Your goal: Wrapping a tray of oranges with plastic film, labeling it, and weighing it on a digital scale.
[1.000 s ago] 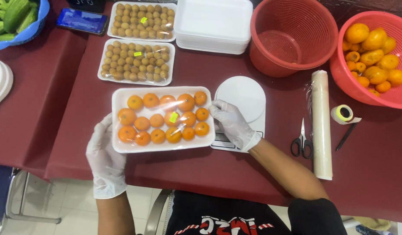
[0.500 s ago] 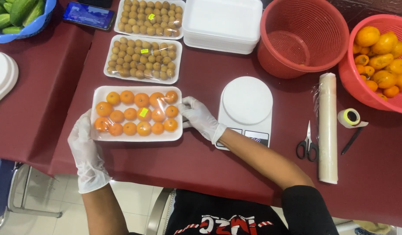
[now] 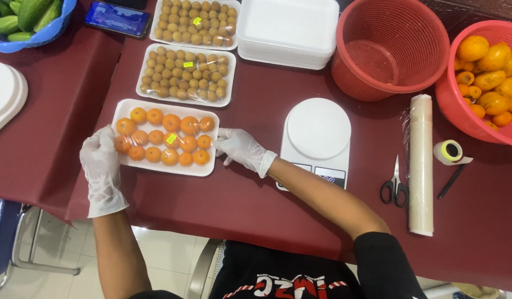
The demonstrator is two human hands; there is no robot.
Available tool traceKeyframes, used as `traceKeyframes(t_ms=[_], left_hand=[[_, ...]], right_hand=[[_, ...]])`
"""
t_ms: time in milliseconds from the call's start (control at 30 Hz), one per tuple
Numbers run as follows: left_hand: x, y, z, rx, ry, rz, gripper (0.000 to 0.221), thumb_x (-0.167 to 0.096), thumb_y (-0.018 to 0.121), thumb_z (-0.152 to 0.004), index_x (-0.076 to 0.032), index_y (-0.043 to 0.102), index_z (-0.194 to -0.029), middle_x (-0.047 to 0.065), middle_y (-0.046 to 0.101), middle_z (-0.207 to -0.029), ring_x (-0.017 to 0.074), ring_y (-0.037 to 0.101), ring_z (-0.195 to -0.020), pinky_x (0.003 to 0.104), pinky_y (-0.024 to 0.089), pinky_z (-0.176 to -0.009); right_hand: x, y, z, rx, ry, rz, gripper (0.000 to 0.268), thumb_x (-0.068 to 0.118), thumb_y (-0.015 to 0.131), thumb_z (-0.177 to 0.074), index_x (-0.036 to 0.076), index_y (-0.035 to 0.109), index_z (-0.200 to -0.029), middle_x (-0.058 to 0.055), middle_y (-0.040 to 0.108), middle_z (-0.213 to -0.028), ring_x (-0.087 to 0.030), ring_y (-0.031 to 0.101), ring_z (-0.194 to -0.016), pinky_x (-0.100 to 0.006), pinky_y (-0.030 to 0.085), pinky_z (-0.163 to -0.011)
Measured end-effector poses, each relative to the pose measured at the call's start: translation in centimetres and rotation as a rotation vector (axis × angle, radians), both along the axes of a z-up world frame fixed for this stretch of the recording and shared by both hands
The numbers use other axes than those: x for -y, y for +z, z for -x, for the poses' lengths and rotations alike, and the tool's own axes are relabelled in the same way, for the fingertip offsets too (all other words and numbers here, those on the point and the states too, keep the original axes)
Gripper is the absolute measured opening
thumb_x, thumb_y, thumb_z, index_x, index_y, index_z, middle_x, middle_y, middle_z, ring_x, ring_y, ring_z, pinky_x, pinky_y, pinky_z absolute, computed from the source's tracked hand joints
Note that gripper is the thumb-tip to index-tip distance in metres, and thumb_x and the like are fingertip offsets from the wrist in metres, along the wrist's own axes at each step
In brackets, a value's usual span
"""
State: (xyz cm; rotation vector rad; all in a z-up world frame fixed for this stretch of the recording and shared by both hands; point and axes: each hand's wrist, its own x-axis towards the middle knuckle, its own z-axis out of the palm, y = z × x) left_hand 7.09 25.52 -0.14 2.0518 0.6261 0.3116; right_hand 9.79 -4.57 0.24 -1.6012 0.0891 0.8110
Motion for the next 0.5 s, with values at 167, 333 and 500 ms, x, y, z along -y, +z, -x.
traceKeyframes(t_ms=[167,333,500], left_hand=[[-2.4,-3.3,-1.9,-0.005,-0.039,-0.203,0.045,-0.037,0.048,-0.108,-0.005,0.061,-0.079,0.003,0.061,-0.083,0.0182,0.055,-0.082,0.04,0.043,-0.075],[-1.6,-2.7,-2.6,0.028,-0.011,-0.186,0.047,-0.037,0.051,-0.099,-0.004,0.071,-0.126,0.014,0.071,-0.125,0.0288,0.064,-0.118,0.038,0.045,-0.101],[-0.3,-1.3,-1.9,-0.099,0.018,-0.267,0.053,-0.041,0.055,-0.097,-0.005,0.067,-0.133,0.008,0.072,-0.117,0.0318,0.064,-0.116,0.045,0.045,-0.101]], right_hand=[[-0.5,0.4,-0.2,0.0,0.001,0.012,0.043,0.015,0.045,-0.087,0.012,0.072,-0.12,-0.002,0.067,-0.096,-0.013,0.059,-0.083,-0.026,0.055,-0.061],[-0.7,-0.5,-1.0,0.006,-0.029,0.001,0.039,0.003,0.051,-0.075,0.016,0.074,-0.104,0.008,0.046,-0.066,-0.01,0.052,-0.073,-0.025,0.051,-0.063],[-0.3,1.1,-0.9,0.055,0.034,0.125,0.025,0.015,0.05,-0.081,0.018,0.066,-0.101,0.006,0.052,-0.072,-0.01,0.057,-0.075,-0.028,0.051,-0.069]])
